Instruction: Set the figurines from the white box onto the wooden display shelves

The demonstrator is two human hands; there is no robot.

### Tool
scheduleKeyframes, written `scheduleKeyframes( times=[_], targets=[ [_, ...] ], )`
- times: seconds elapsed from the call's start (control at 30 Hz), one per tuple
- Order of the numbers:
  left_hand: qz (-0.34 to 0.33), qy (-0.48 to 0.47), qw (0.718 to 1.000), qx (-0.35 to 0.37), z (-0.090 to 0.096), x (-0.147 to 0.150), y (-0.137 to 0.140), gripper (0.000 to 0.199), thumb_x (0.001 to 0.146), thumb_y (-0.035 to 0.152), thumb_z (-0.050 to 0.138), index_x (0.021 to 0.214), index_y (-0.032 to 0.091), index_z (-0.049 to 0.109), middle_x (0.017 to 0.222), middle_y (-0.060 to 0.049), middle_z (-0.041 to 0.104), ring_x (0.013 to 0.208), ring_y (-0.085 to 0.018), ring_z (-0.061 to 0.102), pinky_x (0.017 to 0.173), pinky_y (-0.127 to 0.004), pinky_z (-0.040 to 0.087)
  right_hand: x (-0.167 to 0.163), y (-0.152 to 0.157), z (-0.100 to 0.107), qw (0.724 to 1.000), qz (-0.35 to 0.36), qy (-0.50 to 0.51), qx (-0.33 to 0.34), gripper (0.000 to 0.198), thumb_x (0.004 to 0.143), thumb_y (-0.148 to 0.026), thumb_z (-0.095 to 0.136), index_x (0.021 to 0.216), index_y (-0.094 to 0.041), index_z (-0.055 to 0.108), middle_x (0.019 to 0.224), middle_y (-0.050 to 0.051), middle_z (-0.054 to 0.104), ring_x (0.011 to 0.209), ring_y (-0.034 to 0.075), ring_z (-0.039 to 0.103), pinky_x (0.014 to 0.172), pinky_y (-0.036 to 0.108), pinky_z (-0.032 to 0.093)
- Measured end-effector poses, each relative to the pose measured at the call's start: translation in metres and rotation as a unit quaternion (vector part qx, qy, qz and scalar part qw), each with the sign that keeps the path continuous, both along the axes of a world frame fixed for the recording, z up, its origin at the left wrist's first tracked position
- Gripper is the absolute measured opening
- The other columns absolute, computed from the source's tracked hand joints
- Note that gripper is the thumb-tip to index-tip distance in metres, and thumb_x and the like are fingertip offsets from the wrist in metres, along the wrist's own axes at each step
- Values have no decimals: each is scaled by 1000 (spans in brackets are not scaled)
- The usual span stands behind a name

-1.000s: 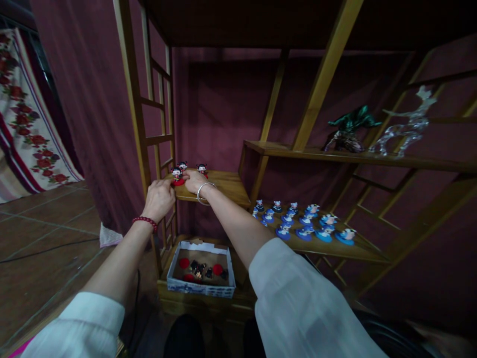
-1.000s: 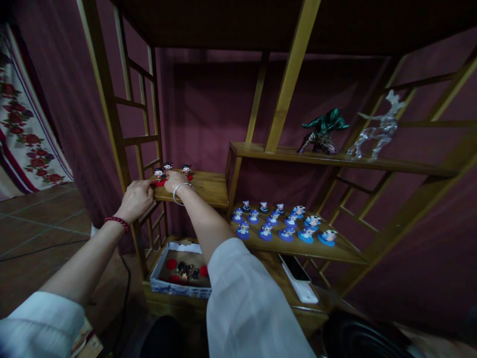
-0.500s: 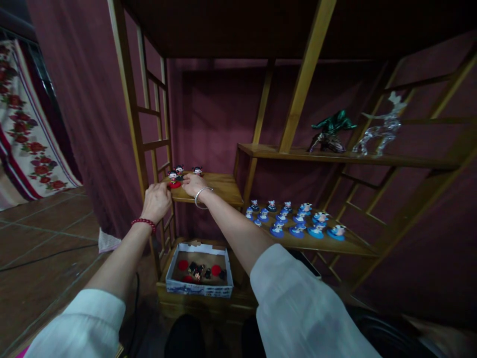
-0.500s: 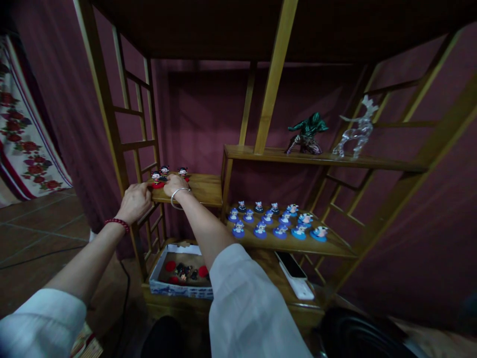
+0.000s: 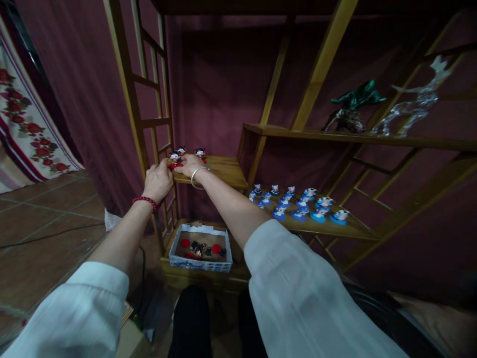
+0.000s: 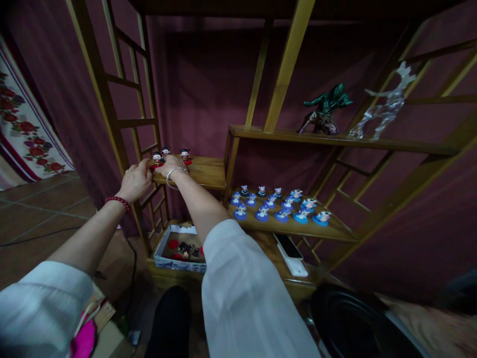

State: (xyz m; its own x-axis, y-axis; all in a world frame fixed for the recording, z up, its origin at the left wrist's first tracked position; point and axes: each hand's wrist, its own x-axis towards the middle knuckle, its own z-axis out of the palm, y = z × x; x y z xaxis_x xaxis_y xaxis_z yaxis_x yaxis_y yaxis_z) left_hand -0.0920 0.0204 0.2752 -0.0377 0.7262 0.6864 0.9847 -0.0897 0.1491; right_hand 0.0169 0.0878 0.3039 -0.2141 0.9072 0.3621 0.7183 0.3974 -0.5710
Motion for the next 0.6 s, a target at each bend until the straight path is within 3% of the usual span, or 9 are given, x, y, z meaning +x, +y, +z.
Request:
scheduleKeyframes(
  times=[0.33,0.6],
  targets=[
    [31,-17,999,-38,3,3,-2,42,81,24,30,119,14,43,95,-13,60,93,-25,55,80,-37,40,-2,0,1,995,-19,-86,50,45,62,-48,63,98,-21,56,94,1,62,87,15,57,75,24,41],
    [17,-27,998,-45,6,10,-5,40,81,22,30,117,15,46,101,-12,61,95,-24,55,82,-37,40,2,-7,5,993,-35,-95,68,38,64,-43,61,95,-21,60,91,3,65,84,17,59,69,23,43]
  ],
)
